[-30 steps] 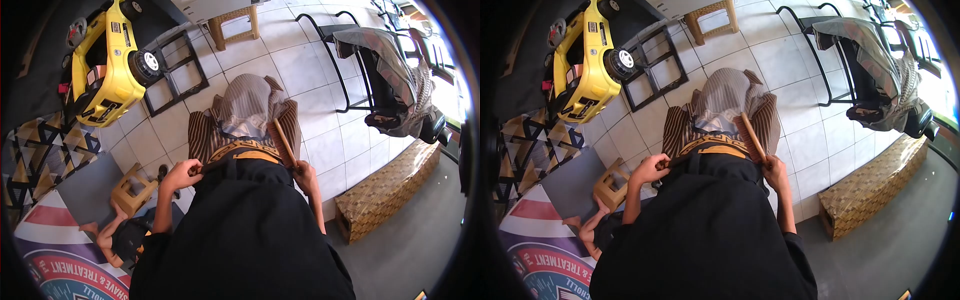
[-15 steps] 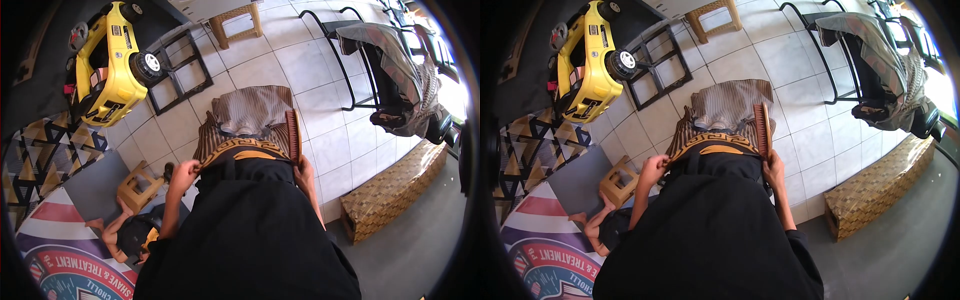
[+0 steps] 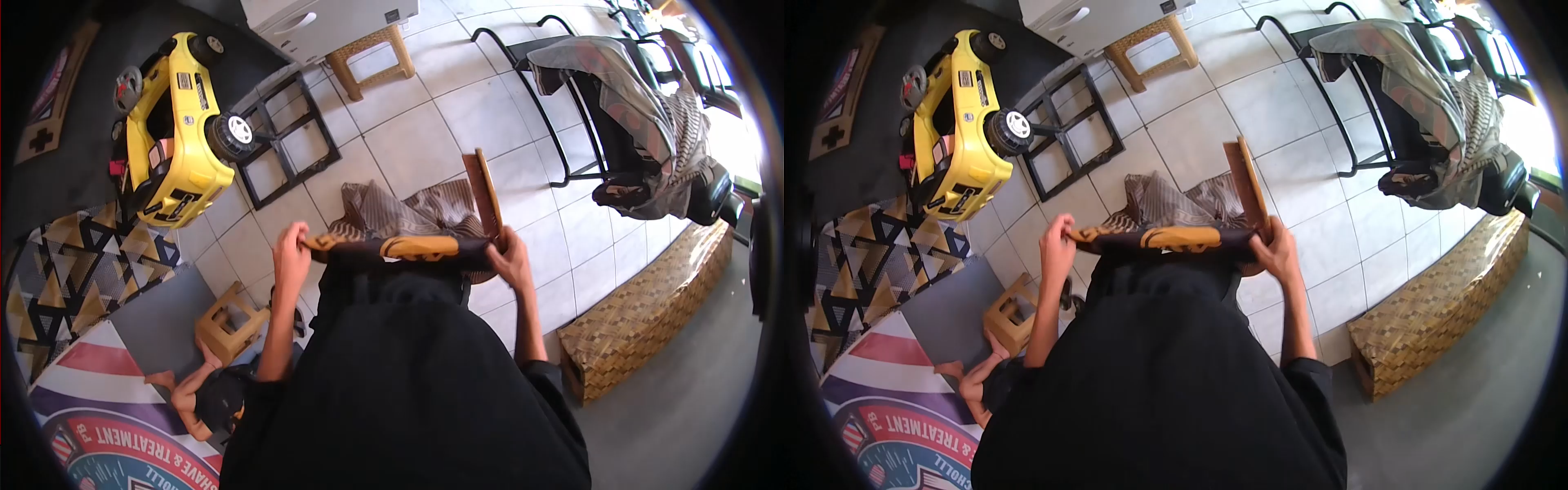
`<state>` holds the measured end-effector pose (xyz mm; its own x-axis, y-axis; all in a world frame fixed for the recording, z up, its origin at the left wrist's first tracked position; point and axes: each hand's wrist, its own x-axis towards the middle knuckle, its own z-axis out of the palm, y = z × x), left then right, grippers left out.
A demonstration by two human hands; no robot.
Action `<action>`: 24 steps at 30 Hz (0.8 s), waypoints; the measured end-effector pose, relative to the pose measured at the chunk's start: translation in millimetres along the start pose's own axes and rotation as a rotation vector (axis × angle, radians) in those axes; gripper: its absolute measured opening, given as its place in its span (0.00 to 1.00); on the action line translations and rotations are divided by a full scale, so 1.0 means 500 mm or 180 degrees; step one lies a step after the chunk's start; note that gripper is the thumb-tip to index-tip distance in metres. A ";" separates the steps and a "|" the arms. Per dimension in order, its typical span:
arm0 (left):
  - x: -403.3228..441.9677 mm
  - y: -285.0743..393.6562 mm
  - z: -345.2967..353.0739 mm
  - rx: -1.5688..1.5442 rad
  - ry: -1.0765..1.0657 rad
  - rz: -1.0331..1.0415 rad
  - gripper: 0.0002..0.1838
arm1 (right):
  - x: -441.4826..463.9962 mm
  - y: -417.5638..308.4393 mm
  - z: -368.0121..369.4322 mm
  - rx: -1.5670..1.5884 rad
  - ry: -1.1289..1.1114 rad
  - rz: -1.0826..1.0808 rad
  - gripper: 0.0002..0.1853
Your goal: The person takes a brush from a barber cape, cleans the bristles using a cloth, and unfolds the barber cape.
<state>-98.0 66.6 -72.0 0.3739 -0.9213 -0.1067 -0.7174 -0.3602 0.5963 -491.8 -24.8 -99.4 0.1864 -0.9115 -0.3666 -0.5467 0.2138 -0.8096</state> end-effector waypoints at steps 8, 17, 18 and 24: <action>0.251 0.179 -0.089 -0.0697 -0.0244 0.1231 0.17 | -0.047 -0.187 -0.163 0.0252 0.0761 -0.0145 0.12; 0.313 0.065 -0.141 -0.0558 -0.2074 0.1955 0.18 | -0.203 -0.177 0.114 0.1114 0.2626 0.0322 0.07; 0.307 0.036 -0.142 -0.0695 -0.2449 0.1909 0.18 | -0.223 -0.167 0.158 0.1028 0.2578 0.0488 0.08; 0.269 -0.129 -0.116 0.0250 -0.3956 0.1369 0.17 | -0.383 -0.175 0.429 0.0652 0.2724 0.1340 0.10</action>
<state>32.6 -25.8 -78.9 -0.6472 -0.4677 -0.6020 -0.6904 0.0247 0.7230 -304.5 206.5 -56.7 -0.6918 -0.6764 -0.2528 -0.2653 0.5637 -0.7822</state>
